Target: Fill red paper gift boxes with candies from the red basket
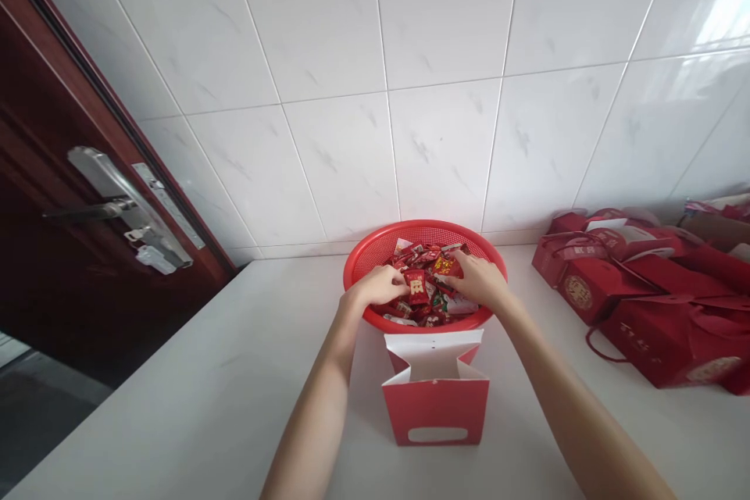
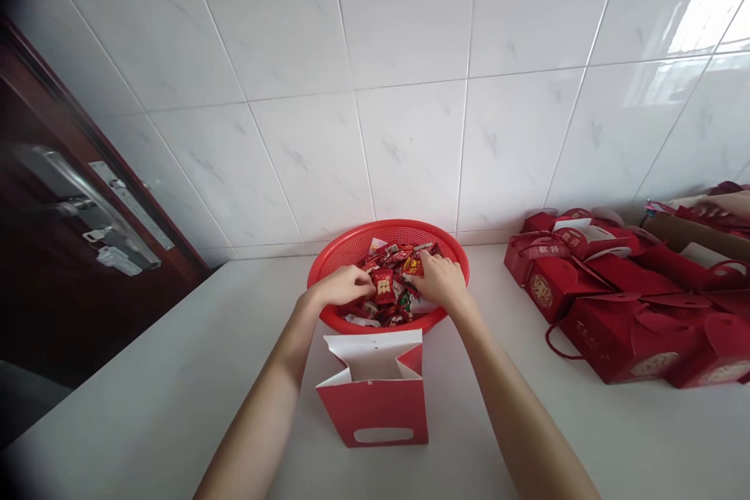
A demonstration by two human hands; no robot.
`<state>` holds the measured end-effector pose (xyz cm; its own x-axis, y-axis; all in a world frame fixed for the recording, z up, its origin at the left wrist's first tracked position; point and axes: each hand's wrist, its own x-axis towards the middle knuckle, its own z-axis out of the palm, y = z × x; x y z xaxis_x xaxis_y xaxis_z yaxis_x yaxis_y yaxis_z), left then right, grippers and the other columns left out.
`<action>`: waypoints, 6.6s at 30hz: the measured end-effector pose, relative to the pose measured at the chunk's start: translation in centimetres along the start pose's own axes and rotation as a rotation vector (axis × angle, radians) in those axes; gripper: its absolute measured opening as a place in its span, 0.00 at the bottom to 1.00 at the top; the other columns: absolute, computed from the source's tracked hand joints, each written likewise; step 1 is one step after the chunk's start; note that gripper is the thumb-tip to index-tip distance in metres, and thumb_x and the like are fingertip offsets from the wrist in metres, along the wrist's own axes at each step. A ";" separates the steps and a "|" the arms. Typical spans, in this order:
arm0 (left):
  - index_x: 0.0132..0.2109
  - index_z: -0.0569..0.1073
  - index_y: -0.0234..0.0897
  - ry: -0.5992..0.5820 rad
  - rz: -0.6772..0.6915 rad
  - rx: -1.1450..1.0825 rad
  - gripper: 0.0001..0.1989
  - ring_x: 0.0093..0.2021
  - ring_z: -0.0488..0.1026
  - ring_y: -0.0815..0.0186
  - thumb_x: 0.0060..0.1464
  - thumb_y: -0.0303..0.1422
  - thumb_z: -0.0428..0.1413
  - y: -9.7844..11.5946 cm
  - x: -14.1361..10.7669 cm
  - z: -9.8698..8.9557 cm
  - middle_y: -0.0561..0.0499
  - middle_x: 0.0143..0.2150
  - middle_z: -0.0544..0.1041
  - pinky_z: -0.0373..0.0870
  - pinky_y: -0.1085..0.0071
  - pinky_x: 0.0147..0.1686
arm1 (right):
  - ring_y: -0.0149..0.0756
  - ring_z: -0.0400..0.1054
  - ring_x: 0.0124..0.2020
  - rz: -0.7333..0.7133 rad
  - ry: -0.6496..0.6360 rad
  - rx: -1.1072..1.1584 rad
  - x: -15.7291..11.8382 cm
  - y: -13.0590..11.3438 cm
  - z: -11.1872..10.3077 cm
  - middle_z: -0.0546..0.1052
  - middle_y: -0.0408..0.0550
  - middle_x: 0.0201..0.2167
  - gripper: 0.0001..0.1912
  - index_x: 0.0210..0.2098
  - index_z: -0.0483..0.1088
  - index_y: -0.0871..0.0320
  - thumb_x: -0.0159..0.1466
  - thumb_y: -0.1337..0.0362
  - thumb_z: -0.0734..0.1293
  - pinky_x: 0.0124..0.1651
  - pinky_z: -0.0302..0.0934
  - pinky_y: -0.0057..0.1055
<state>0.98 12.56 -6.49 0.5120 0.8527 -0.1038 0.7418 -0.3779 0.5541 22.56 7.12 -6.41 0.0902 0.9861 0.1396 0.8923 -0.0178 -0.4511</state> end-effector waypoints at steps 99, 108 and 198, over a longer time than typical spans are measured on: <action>0.60 0.68 0.40 0.107 0.228 -0.701 0.33 0.43 0.75 0.62 0.47 0.33 0.66 1.2 4.4 -0.5 0.48 0.45 0.75 0.73 0.67 0.42 | 0.45 0.65 0.58 -0.213 0.031 0.160 -0.6 -0.4 -0.6 0.71 0.52 0.58 0.25 0.54 0.63 0.54 0.59 0.66 0.72 0.53 0.59 0.36; 0.64 0.62 0.37 -0.038 0.286 -0.777 0.38 0.42 0.76 0.64 0.47 0.32 0.64 1.8 3.9 -0.6 0.48 0.43 0.77 0.74 0.64 0.47 | 0.43 0.69 0.42 -0.270 0.082 0.359 0.1 0.1 0.3 0.75 0.50 0.41 0.08 0.36 0.69 0.56 0.56 0.70 0.68 0.43 0.60 0.34; 0.65 0.63 0.38 -0.221 0.072 0.402 0.38 0.58 0.70 0.46 0.47 0.38 0.65 1.9 4.6 1.4 0.37 0.63 0.69 0.69 0.61 0.50 | 0.31 0.58 0.21 -0.035 0.251 0.799 0.1 1.5 0.4 0.66 0.39 0.17 0.10 0.23 0.61 0.54 0.52 0.57 0.65 0.25 0.52 0.29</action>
<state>5.36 15.22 -7.04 0.6164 0.7381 -0.2743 0.7874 -0.5808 0.2064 23.76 7.27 -7.43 0.2489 0.9160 0.3146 0.3225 0.2279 -0.9187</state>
